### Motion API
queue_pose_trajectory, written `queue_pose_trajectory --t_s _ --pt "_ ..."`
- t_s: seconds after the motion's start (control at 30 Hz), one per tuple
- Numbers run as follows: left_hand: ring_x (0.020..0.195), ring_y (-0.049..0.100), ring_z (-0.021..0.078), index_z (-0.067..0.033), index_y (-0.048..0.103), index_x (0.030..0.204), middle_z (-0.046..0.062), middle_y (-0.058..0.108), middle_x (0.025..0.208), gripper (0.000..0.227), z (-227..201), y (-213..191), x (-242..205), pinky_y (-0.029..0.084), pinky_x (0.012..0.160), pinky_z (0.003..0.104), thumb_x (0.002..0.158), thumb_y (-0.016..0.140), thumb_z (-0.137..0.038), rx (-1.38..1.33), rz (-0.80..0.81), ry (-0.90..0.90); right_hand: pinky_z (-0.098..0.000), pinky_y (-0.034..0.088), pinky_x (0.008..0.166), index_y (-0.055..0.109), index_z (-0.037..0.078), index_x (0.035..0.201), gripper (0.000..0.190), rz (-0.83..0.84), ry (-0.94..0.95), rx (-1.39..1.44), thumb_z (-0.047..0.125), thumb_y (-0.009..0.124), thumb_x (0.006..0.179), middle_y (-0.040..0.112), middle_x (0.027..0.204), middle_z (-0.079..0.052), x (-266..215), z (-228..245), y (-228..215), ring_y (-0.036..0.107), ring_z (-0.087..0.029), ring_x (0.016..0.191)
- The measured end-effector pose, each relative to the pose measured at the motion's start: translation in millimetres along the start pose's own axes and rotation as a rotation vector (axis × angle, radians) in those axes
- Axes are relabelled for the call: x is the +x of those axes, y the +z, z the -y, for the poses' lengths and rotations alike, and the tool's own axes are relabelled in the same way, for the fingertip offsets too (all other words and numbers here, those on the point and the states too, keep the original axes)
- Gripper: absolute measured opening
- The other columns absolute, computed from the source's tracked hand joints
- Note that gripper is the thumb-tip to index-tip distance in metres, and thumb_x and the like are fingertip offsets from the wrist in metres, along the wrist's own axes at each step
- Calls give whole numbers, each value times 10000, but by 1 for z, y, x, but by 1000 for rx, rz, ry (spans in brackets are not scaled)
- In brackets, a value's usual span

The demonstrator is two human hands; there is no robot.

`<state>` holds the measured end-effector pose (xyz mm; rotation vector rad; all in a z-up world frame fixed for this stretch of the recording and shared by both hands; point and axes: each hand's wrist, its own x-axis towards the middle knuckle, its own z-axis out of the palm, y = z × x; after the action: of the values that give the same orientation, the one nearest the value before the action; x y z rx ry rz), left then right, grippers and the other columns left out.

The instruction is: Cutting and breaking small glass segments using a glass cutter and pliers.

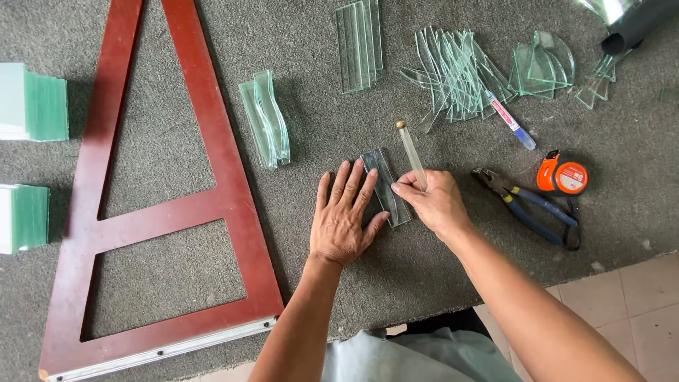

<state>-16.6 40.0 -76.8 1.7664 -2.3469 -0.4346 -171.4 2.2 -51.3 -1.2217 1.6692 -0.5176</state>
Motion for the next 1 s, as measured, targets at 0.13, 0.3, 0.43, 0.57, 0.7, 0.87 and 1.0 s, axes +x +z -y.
queue_pose_trajectory --t_s 0.13,0.3,0.43,0.57,0.7,0.87,1.0 --pt "1291 143 221 -225 187 1336 32 175 1397 648 0 -1 0 75 1051 435 801 368 -541 -12 2 -3 -205 279 397 637 112 635 42 -13 10 1 143 613 650 406 388 46 1 -1 1 361 -75 395" --pt "1290 141 218 -230 183 1335 32 174 1396 646 -1 -4 0 73 1050 432 800 361 -547 0 16 -12 -209 280 402 643 99 656 50 -20 -16 8 146 627 651 418 394 35 -1 -1 1 384 -77 407" --pt "1291 136 214 -233 179 1336 29 169 1398 645 0 -2 0 69 1051 430 802 356 -548 -2 19 -14 -218 280 403 644 108 654 50 -24 -26 -4 157 633 654 411 400 37 1 -2 0 406 -86 412" --pt "1293 126 212 -234 176 1337 30 163 1399 660 0 -2 -1 62 1051 429 793 354 -562 -2 26 -7 -197 273 400 640 100 653 39 -22 -1 23 138 632 655 418 398 40 0 0 2 382 -71 410" --pt "1291 136 220 -225 192 1334 39 174 1396 638 0 -3 0 69 1048 433 804 356 -540 -21 11 -4 -190 264 392 635 105 631 27 -27 13 35 125 628 647 407 385 42 0 4 0 360 -66 397" --pt "1291 139 220 -227 197 1333 35 182 1394 634 0 -2 0 68 1048 434 804 352 -540 -18 5 -5 -185 258 388 632 104 625 28 -27 19 49 113 621 648 410 382 49 0 6 0 351 -61 392" --pt "1289 146 227 -221 205 1331 40 191 1391 636 -1 -3 0 71 1047 438 803 357 -541 -25 2 -6 -190 261 389 631 97 628 31 -17 19 40 112 617 652 413 382 38 -1 5 -1 347 -69 389"
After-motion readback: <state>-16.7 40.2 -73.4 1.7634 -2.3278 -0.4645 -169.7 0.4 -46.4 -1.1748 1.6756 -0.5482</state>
